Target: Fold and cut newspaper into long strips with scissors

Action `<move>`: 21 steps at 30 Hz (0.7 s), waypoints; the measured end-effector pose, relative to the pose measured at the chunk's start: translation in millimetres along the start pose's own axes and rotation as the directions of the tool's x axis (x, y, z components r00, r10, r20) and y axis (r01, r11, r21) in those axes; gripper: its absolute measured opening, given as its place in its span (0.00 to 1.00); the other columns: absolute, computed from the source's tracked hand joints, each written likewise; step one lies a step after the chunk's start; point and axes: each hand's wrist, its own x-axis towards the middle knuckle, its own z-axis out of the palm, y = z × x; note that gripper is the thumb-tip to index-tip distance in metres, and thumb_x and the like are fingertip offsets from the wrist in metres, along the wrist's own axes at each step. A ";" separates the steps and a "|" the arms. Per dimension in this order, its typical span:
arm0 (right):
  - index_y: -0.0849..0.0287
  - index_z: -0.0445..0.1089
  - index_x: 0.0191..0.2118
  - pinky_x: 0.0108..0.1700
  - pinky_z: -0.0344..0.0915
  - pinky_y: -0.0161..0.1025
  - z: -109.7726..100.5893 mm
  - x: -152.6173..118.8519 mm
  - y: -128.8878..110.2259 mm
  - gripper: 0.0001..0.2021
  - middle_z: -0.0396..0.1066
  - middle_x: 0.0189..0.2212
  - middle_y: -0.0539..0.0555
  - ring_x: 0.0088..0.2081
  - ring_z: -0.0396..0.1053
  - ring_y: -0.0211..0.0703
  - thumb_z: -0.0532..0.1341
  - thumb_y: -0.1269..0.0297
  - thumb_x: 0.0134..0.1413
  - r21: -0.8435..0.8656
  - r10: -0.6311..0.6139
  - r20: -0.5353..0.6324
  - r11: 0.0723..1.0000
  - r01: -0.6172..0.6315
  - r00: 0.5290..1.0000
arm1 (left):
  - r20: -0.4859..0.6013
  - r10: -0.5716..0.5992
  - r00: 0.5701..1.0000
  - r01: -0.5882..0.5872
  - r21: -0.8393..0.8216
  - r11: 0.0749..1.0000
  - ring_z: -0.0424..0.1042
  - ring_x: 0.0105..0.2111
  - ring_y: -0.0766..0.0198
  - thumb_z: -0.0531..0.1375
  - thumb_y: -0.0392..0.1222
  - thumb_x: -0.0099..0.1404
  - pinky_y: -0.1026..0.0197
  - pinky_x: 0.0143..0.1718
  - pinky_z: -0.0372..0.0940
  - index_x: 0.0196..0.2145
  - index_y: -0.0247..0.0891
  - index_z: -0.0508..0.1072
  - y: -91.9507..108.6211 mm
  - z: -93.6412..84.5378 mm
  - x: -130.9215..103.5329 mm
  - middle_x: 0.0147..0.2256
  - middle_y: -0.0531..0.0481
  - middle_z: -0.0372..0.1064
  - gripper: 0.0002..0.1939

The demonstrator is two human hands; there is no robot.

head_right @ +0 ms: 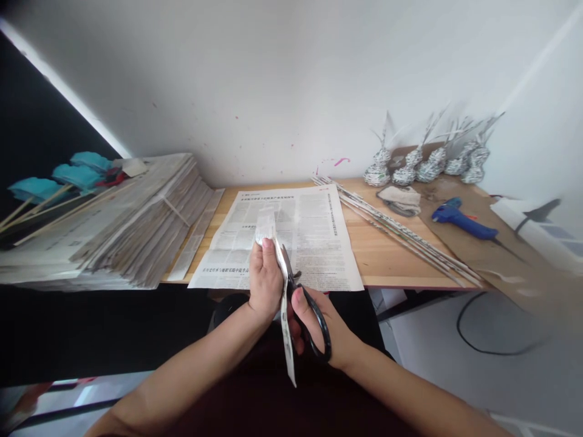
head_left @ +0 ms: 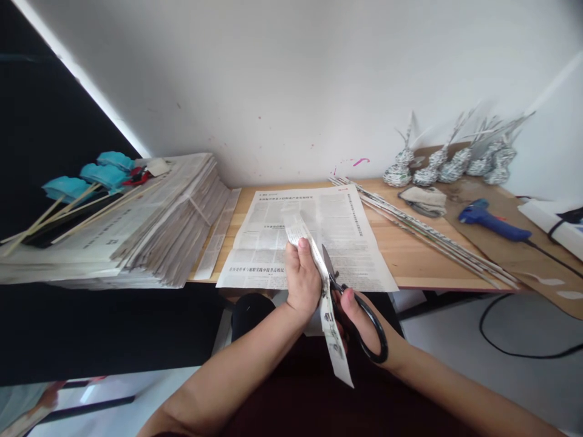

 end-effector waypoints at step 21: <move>0.56 0.58 0.27 0.15 0.53 0.29 -33.7 -14.4 -7.1 0.25 0.61 0.16 0.41 0.13 0.57 0.29 0.65 0.39 0.53 -0.128 0.228 -0.044 0.964 -0.232 0.973 | 0.341 -0.299 0.891 0.423 -0.387 0.819 0.71 0.30 0.65 0.71 0.59 0.54 0.63 0.31 0.67 0.34 0.38 0.75 16.6 -33.7 50.2 0.28 0.53 0.68 0.22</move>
